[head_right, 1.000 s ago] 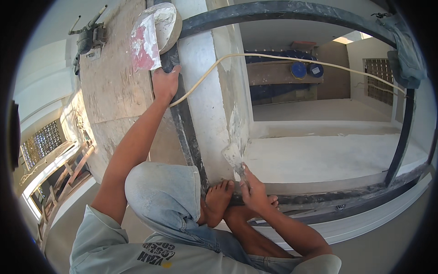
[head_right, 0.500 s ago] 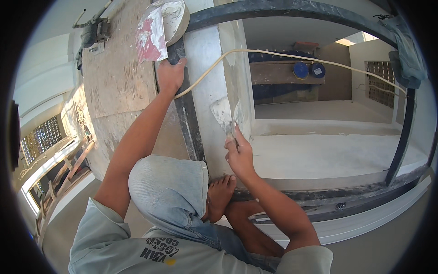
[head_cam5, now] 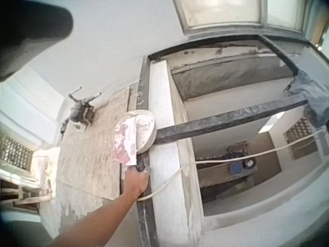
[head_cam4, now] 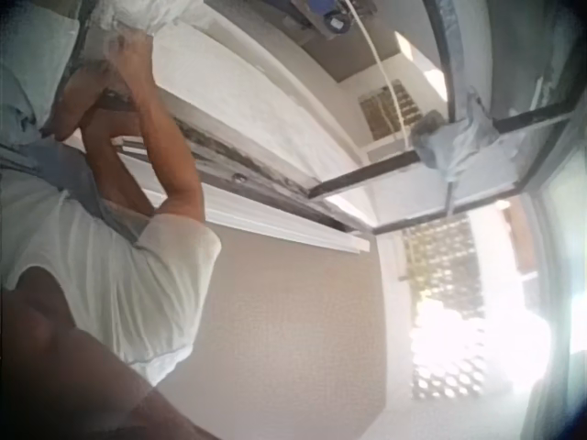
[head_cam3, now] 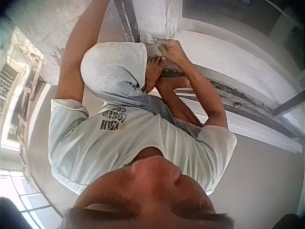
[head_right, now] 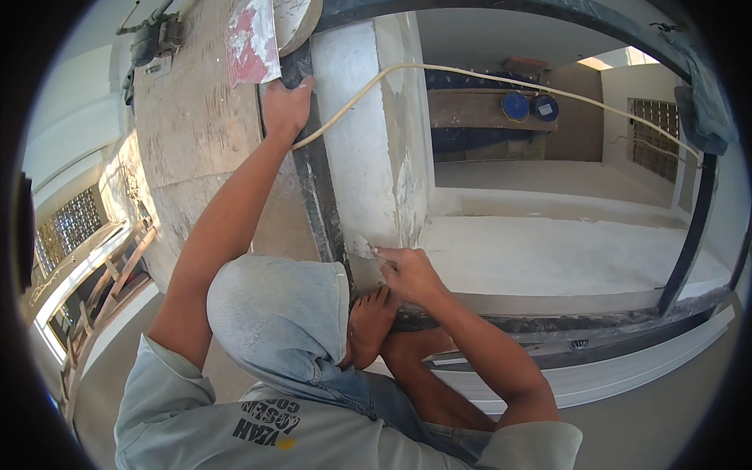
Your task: The person applies white putty to a wall corner using a spatula and smooths the surface with a red sanding block.
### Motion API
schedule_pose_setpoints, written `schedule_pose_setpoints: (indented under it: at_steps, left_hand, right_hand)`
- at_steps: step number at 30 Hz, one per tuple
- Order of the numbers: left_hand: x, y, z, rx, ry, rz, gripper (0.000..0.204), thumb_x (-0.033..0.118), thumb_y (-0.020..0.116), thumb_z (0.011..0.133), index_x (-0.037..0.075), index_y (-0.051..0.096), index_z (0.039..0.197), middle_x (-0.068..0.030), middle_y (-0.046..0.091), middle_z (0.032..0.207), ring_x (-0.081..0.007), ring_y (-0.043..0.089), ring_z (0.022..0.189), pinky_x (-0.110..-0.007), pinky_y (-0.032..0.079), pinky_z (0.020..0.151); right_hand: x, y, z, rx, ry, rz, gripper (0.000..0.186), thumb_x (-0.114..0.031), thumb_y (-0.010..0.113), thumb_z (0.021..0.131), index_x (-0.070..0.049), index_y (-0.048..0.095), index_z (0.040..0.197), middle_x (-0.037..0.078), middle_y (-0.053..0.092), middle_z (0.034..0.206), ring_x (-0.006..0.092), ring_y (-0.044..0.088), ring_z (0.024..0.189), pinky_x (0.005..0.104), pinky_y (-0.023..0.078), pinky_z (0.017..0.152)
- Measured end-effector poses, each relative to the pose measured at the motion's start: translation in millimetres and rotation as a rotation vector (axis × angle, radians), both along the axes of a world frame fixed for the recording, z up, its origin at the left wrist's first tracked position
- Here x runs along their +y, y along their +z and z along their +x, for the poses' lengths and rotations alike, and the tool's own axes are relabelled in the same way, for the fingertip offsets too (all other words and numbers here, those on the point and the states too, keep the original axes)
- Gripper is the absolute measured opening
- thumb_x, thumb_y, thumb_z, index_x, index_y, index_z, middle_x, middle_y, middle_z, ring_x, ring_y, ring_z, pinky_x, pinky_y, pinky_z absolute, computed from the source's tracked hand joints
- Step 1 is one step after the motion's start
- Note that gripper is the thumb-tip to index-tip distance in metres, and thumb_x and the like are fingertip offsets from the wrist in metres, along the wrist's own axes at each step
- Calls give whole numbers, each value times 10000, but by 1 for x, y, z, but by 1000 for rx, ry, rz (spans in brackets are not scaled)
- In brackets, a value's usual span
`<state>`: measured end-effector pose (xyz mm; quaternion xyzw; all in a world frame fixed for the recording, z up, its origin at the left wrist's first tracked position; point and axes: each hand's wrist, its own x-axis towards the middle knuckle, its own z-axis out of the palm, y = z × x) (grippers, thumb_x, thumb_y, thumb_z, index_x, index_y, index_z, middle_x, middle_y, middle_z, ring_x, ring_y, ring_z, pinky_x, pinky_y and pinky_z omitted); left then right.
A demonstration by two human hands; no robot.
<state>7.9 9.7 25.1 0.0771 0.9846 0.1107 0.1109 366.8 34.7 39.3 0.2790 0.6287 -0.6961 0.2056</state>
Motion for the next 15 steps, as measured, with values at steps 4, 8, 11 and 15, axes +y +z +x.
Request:
schedule_pose_setpoints:
  at_steps: [4, 8, 11, 15]
  left_hand:
    - [-4, -5, -1, 6, -10, -2, 743, 485, 685, 778, -120, 608, 1203, -329, 647, 1207, -457, 633, 1139, -511, 498, 986]
    - [-5, 5, -11, 119, -84, 100, 740, 468, 690, 773, -148, 602, 1174, -361, 636, 1194, -482, 623, 1137, -506, 488, 995]
    - [0, -1, -3, 18, -33, 41, 832, 480, 705, 784, -196, 548, 1243, -410, 563, 1285, -499, 557, 1224, -460, 423, 1071]
    - [1, -4, 0, 22, -38, 37, 844, 481, 708, 785, -204, 536, 1248, -409, 555, 1299, -501, 549, 1232, -463, 420, 1077]
  right_hand:
    - [28, 4, -20, 89, 276, 95, 399, -74, 593, 822, -23, 713, 1199, 314, 671, 872, 471, 673, 810, 468, 554, 802]
    - [77, 26, 21, -99, 274, -10, 372, -89, 630, 814, -27, 733, 1166, 304, 674, 823, 455, 687, 806, 470, 555, 799]
    - [33, 14, -3, -112, 439, 33, 388, -117, 646, 828, -46, 727, 1201, 306, 698, 915, 442, 706, 910, 470, 550, 891]
    - [6, 1, -10, -45, 421, 39, 361, -125, 615, 858, -65, 738, 1192, 319, 693, 1022, 472, 667, 1023, 486, 505, 1005]
